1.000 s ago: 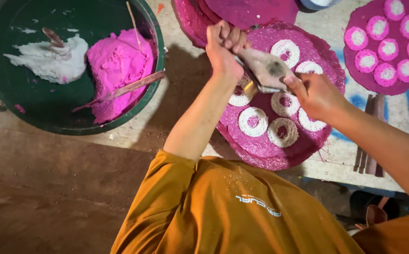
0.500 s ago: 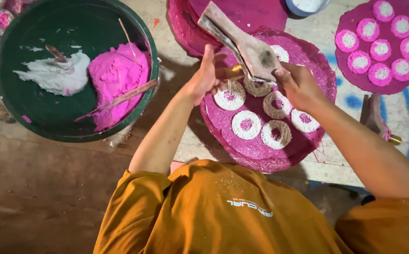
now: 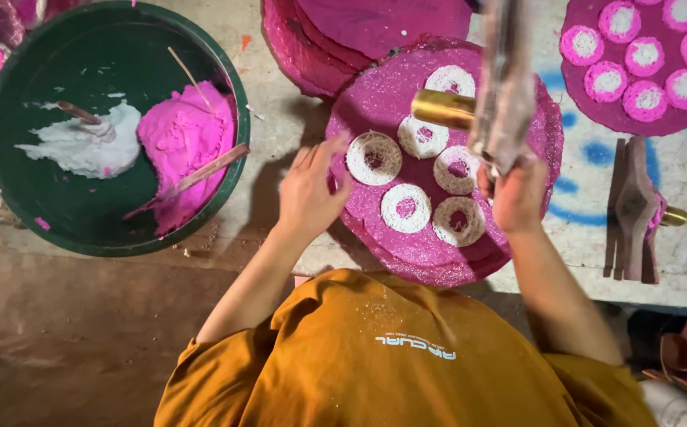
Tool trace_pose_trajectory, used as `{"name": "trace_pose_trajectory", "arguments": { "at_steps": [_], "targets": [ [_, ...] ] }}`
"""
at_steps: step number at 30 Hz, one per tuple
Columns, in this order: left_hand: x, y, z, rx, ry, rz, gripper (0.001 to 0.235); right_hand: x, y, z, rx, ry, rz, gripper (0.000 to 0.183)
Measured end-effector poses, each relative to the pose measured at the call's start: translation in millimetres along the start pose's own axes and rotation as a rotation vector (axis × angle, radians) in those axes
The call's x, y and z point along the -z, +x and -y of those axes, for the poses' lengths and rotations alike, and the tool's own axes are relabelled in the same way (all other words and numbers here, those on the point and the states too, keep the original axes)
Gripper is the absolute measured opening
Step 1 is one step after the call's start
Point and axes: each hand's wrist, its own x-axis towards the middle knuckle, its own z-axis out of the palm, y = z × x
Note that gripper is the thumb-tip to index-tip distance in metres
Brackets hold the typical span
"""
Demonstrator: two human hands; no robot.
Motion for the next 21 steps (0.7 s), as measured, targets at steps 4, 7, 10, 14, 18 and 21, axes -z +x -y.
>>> {"name": "trace_pose_trajectory", "arguments": {
  "at_steps": [4, 7, 10, 14, 18, 21],
  "targets": [
    [-10, 28, -8, -0.08, 0.011, 0.13, 0.107, 5, -20, -7, 0.088, 0.112, -0.141, 0.081],
    [-17, 34, -9, -0.074, 0.071, 0.184, 0.117, 14, -32, -10, 0.126, 0.079, -0.183, 0.082],
    [-22, 30, -7, -0.071, 0.021, 0.151, 0.118, 23, -48, -9, 0.113, 0.04, -0.256, 0.084],
    [-23, 27, -4, -0.086, 0.05, 0.118, 0.118, 27, -62, -10, 0.089, 0.082, -0.3, 0.085],
    [-19, 29, -6, -0.105, 0.067, 0.09, 0.114, 30, -70, -15, 0.064, 0.117, -0.333, 0.084],
    [-15, 35, -6, -0.07, 0.103, 0.131, 0.119, 38, -77, -20, 0.039, 0.142, -0.365, 0.083]
  ]
}}
